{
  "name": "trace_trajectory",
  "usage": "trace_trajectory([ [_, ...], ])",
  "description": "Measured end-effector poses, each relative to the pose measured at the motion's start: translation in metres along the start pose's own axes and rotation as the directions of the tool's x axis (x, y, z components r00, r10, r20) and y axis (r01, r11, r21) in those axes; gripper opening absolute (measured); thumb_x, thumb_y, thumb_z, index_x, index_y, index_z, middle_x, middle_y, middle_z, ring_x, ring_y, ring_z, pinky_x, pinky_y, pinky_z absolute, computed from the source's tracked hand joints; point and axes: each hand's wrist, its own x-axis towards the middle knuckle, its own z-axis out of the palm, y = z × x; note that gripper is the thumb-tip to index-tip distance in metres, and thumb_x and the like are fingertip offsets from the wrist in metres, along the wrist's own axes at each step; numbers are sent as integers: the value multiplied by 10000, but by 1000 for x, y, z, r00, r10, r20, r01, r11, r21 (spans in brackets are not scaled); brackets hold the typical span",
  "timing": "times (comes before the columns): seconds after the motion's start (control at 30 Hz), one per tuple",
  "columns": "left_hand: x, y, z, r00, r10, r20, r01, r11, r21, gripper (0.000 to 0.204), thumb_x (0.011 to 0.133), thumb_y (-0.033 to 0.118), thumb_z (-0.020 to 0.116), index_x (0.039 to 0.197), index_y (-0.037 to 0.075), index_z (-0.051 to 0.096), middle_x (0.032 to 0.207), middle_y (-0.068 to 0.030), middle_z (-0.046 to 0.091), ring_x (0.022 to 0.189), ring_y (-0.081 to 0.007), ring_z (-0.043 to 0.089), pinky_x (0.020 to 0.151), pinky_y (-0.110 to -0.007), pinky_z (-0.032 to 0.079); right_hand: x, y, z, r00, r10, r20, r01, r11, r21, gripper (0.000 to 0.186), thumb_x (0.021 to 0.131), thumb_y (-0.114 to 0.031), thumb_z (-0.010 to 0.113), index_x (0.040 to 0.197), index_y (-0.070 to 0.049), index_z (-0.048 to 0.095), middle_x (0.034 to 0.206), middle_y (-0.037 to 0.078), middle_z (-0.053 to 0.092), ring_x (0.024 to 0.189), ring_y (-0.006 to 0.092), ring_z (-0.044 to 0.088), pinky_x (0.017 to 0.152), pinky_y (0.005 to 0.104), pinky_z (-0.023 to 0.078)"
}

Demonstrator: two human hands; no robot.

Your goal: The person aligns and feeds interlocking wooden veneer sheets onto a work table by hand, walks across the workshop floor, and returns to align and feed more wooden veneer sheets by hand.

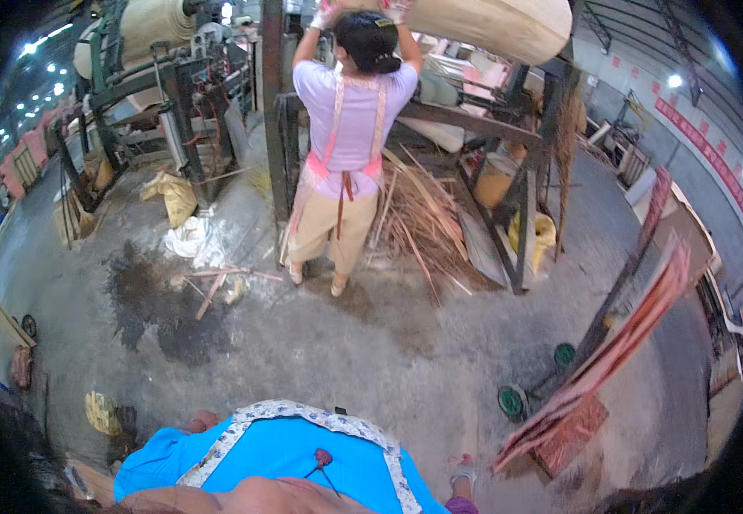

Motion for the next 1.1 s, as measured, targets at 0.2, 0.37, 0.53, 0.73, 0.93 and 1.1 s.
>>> trace_trajectory([
  [0.2,-10,51,-106,776,-457,434,596,310,-740,320,772,244,520,1020,58,599,954,-73,609,920,-226,574,748,-427,453,184,-49,104,918,-291,268,224,941,253,541,704,-331,644,1151,-65,496,988,92,581,862,208,553,819,322,429],
  [0.37,49,63,-130,996,43,74,-11,925,-379,326,786,244,513,1039,58,598,940,-91,605,857,-224,583,698,-411,475,131,-160,45,906,-391,162,346,905,247,372,755,-282,592,1066,-79,556,845,63,592,835,174,552,781,332,437],
  [0.53,121,20,-152,996,79,-41,-88,783,-616,318,799,240,506,1055,78,603,939,-103,610,802,-219,599,652,-370,495,112,-141,95,896,-312,315,266,947,179,331,765,-279,570,1027,-76,565,826,68,593,806,185,552,757,322,440],
  [0.73,111,-38,-185,928,-336,160,265,293,-919,278,785,177,526,1036,107,623,872,-103,642,731,-202,627,562,-298,500,78,-146,144,816,-245,524,248,966,65,290,776,-275,543,980,-72,576,803,75,594,770,198,553,727,311,443],
  [0.93,82,-41,-164,996,-82,35,80,994,69,280,717,217,605,967,96,640,875,-97,645,807,-230,625,597,-364,501,77,-161,154,794,-287,537,300,952,64,261,787,-272,516,933,-68,587,780,82,596,735,211,554,698,300,447],
  [1.1,94,-45,-101,994,76,75,-84,990,116,288,692,312,611,889,107,662,946,-62,639,877,-240,608,680,-399,490,87,-172,154,757,-387,526,420,906,63,248,796,-269,494,894,-64,595,761,88,597,706,221,554,674,290,449],
])
